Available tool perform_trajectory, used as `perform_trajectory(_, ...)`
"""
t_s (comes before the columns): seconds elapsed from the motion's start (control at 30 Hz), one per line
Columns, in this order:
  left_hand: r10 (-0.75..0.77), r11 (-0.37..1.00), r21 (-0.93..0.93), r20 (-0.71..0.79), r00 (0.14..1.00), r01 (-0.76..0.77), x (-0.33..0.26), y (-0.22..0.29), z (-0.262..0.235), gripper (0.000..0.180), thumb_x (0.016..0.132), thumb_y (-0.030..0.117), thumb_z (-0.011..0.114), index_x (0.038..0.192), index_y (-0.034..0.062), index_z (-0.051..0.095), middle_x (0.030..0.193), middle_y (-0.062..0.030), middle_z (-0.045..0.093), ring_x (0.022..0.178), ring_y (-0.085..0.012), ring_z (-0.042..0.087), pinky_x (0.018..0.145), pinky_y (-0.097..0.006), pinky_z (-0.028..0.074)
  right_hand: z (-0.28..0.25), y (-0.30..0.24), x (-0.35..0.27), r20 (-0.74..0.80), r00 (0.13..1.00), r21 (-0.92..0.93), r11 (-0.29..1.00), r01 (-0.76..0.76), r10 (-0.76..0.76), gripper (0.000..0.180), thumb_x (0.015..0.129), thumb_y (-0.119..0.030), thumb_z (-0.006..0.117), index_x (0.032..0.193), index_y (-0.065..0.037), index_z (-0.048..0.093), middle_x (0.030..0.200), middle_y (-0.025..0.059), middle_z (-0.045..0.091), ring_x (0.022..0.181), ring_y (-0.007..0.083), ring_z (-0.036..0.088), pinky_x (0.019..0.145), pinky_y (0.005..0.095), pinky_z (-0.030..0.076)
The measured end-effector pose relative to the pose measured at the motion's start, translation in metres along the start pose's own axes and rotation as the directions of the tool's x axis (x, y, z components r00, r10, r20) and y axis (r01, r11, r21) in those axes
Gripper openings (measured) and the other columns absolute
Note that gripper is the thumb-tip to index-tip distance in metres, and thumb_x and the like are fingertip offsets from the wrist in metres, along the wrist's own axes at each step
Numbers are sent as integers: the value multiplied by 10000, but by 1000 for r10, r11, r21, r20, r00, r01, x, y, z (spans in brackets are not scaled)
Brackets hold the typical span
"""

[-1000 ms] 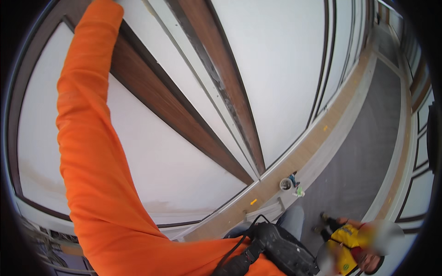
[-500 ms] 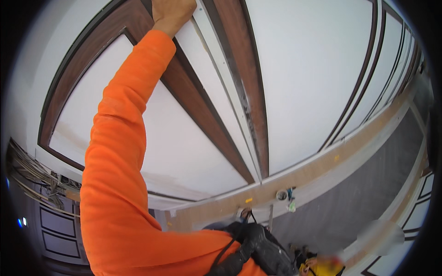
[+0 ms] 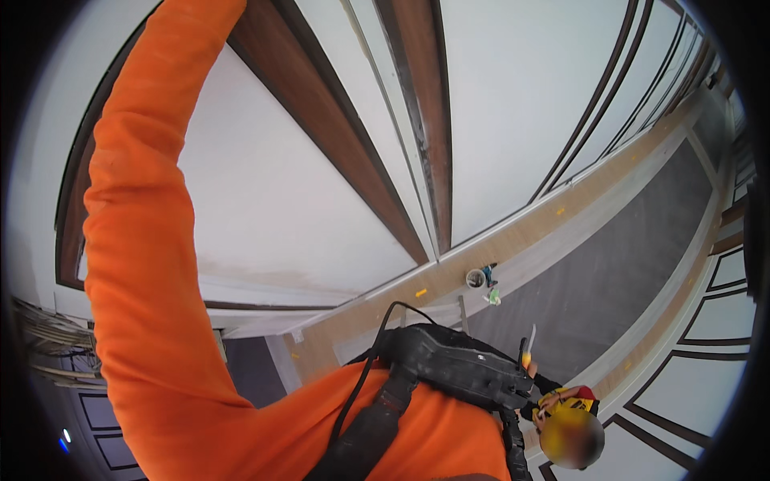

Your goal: The person uses a screwdriver to fasten screws into a door frame. They repeatedly position screws and turn the screwdriver to secure the frame to the wall.

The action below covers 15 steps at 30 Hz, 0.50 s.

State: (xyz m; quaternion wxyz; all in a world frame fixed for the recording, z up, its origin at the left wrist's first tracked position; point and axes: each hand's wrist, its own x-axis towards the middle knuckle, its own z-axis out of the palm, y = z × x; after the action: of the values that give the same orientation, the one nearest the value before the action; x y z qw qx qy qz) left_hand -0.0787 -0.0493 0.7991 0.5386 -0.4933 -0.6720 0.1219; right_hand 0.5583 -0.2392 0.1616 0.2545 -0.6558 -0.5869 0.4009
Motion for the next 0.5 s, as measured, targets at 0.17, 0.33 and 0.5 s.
perform_trajectory(0.17, -40, 999, -3, 91, 995, 40, 6, -1, -9, 1322, 734, 714, 800, 1684, 76, 138, 1743, -232, 80, 1617, -418, -27, 1291, -607, -41, 73, -261, 129, 174, 856, 258, 862, 437, -487, 418, 973, -164, 736, 1327, 35, 636, 1095, 159, 724, 979, 203, 675, 898, 331, 525)
perform_trajectory(0.33, -26, 998, -57, 66, 997, 30, 3, -4, -18, 1298, 746, 699, 793, 1682, 74, 147, 1739, -237, 89, 1616, -418, -25, 1287, -616, -46, 96, -482, 152, 84, 666, 411, 634, 654, -741, 406, 980, -188, 711, 1329, 16, 674, 1169, 191, 749, 1064, 253, 713, 959, 340, 538)
perform_trajectory(0.5, -45, 997, -58, 92, 995, 50, 4, -1, -20, 1297, 748, 690, 793, 1684, 73, 140, 1741, -236, 83, 1616, -421, -35, 1284, -620, -53, 95, -574, 145, -52, 619, 380, 558, 738, -783, 394, 975, -209, 686, 1303, 9, 692, 1158, 220, 754, 1034, 317, 745, 934, 363, 564)
